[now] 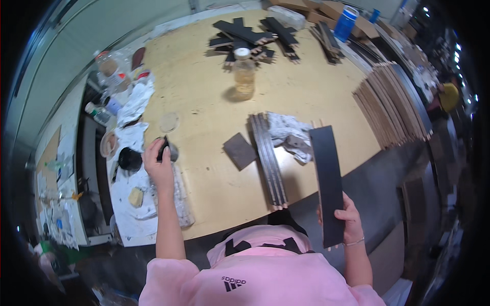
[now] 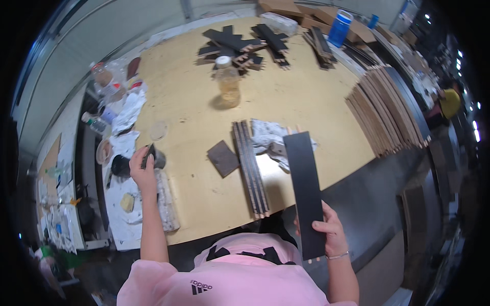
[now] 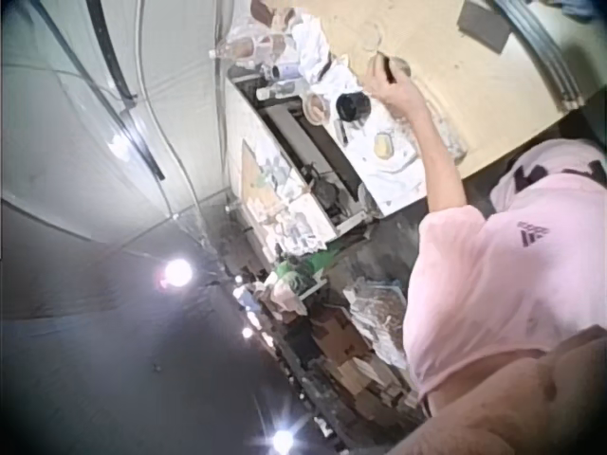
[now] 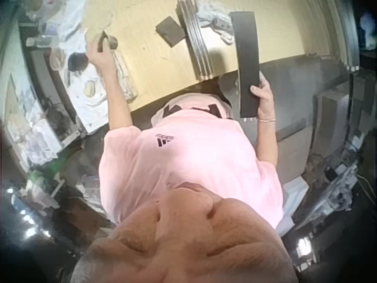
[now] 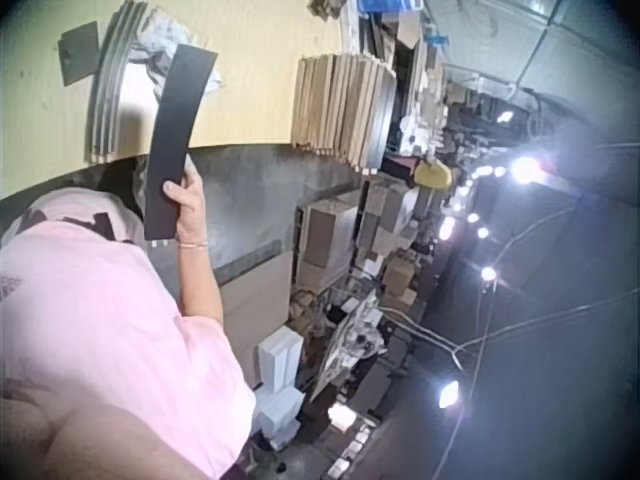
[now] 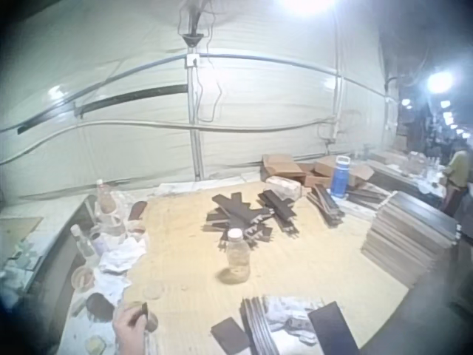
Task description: The person wipes a dark wooden board using a cloth and a sponge, applies a liquid from a bottle to the cloth, and then applies a black substance to the edge of the board with a small tool.
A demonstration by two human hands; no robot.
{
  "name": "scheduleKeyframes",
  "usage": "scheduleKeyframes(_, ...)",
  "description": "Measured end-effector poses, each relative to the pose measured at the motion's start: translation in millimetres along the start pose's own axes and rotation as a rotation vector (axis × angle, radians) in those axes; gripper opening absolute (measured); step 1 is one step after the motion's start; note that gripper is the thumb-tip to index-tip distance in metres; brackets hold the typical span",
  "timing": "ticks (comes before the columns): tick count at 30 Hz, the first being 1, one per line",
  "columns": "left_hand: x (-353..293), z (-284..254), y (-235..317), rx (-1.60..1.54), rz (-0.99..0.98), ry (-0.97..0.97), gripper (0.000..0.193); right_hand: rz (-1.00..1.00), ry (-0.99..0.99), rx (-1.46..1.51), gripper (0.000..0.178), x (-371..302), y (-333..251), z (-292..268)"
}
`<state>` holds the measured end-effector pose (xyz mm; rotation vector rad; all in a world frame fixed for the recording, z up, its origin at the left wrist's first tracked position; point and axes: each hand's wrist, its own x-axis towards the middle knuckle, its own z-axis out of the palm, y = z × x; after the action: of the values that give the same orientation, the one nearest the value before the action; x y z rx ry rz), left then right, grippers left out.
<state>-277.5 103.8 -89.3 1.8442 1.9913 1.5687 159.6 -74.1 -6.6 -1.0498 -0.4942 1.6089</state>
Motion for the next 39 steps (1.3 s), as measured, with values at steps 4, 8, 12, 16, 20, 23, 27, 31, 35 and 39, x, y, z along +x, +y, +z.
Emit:
scheduleKeyframes(4,-6,58,111,-0.279,0.121,-0.415,0.026,0.026,0.014,0.068,0.057,7,-7,-9)
scheduleKeyframes(8,-32,152,167,-0.186,0.274,-0.796,0.042,-0.029,0.059,0.124,0.053,19,-14,-14)
scheduleKeyframes(12,-41,209,230,0.133,0.199,-1.048,0.068,-0.019,0.067,0.157,0.055,22,-22,-32)
scheduleKeyframes(16,-74,243,241,0.266,0.414,-1.044,0.069,-0.045,0.097,0.19,0.057,30,-29,-37)
scheduleKeyframes(20,-75,263,212,0.089,0.331,-1.032,0.046,-0.05,0.069,0.178,0.056,31,-38,-48)
scheduleKeyframes(23,-47,245,234,-0.213,0.213,-0.775,0.039,-0.057,0.093,0.17,0.056,32,-38,-60)
scheduleKeyframes(27,-21,210,289,-0.63,0.431,-0.605,0.05,-0.05,0.123,0.145,0.06,33,-29,-69)
scheduleKeyframes(31,-23,219,282,-0.329,0.667,-0.58,0.052,-0.018,0.093,0.135,0.062,30,-32,-63)
scheduleKeyframes(35,-17,216,270,-0.288,0.556,-0.449,0.054,-0.026,0.126,0.139,0.061,30,-28,-63)
scheduleKeyframes(39,-30,208,276,-0.343,0.734,-0.543,0.046,-0.02,0.072,0.201,0.06,31,-30,-59)
